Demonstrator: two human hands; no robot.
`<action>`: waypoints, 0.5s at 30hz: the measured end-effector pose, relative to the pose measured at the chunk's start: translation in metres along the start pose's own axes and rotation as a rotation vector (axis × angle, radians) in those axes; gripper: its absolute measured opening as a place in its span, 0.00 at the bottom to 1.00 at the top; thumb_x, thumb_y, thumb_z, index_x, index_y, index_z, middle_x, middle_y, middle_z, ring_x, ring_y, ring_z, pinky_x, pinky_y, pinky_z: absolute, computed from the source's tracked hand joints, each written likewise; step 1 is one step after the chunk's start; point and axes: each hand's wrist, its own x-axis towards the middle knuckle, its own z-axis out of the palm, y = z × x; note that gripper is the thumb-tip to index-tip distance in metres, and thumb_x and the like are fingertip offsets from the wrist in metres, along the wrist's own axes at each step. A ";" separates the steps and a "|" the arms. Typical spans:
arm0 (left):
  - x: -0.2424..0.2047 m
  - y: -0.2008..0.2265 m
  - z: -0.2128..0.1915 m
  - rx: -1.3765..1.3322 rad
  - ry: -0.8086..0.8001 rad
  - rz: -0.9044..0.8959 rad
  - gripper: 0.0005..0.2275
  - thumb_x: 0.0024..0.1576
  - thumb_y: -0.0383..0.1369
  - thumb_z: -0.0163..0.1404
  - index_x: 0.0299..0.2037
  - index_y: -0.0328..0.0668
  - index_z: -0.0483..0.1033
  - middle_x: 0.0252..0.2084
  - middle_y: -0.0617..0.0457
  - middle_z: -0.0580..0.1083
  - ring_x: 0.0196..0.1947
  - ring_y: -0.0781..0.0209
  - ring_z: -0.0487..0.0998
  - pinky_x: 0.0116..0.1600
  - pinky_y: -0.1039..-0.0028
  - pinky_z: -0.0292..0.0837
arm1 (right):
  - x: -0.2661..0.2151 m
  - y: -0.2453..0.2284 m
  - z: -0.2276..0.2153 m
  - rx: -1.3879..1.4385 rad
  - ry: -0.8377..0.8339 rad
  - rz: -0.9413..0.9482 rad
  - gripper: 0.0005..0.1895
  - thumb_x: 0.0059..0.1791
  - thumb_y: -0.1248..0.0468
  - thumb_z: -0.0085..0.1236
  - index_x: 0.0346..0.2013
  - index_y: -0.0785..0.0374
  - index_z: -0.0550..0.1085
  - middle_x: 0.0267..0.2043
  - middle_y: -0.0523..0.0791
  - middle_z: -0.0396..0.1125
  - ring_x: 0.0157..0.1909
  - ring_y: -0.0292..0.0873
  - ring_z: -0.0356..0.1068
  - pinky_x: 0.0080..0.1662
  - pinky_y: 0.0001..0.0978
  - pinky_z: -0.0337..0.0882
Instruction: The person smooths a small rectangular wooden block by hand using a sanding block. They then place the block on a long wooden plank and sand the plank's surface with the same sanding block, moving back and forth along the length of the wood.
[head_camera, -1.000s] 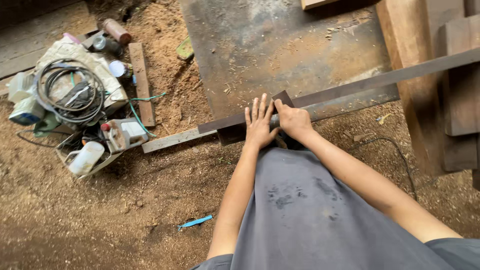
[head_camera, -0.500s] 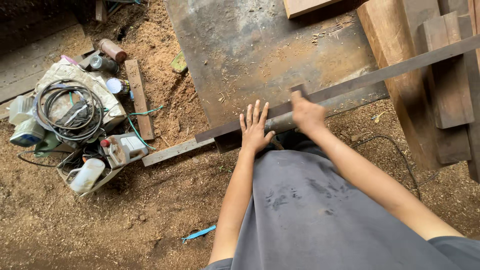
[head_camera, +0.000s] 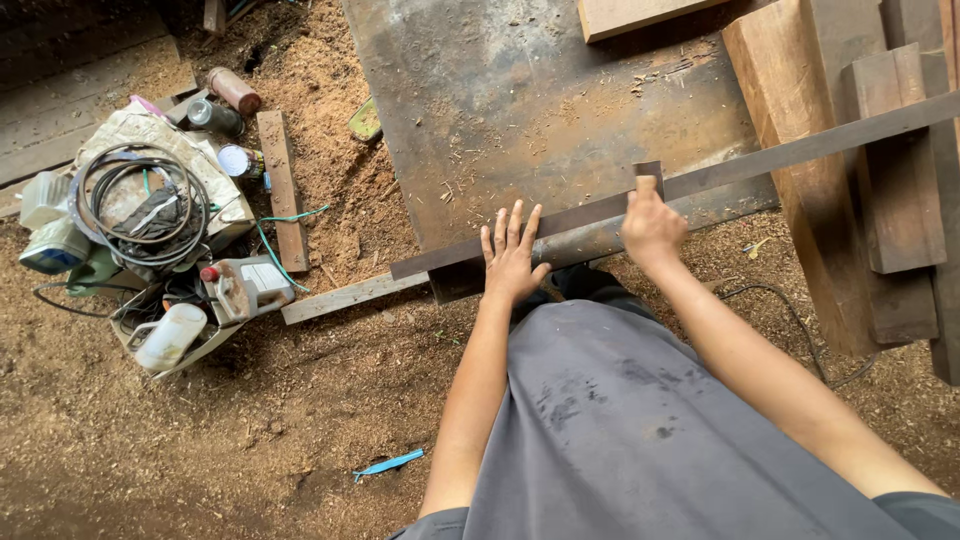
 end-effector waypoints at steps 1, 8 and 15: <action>-0.002 0.001 0.002 0.022 0.025 -0.014 0.50 0.46 0.44 0.62 0.77 0.71 0.39 0.81 0.58 0.35 0.80 0.50 0.33 0.79 0.48 0.25 | -0.005 -0.010 0.010 0.050 0.116 -0.156 0.13 0.61 0.57 0.35 0.53 0.60 0.66 0.27 0.48 0.70 0.23 0.52 0.72 0.24 0.46 0.68; 0.000 0.015 0.010 0.223 0.225 0.057 0.49 0.44 0.37 0.60 0.77 0.66 0.43 0.81 0.49 0.40 0.80 0.46 0.37 0.77 0.42 0.30 | -0.021 -0.036 0.016 0.053 0.121 -0.346 0.08 0.57 0.61 0.41 0.48 0.59 0.67 0.29 0.48 0.71 0.26 0.55 0.74 0.24 0.51 0.69; -0.005 0.018 0.010 0.121 0.187 0.034 0.49 0.46 0.36 0.59 0.79 0.59 0.42 0.82 0.51 0.40 0.81 0.49 0.38 0.80 0.44 0.32 | -0.031 -0.054 0.038 -0.010 -0.037 -0.626 0.06 0.57 0.62 0.42 0.46 0.58 0.67 0.30 0.49 0.71 0.29 0.55 0.74 0.28 0.51 0.71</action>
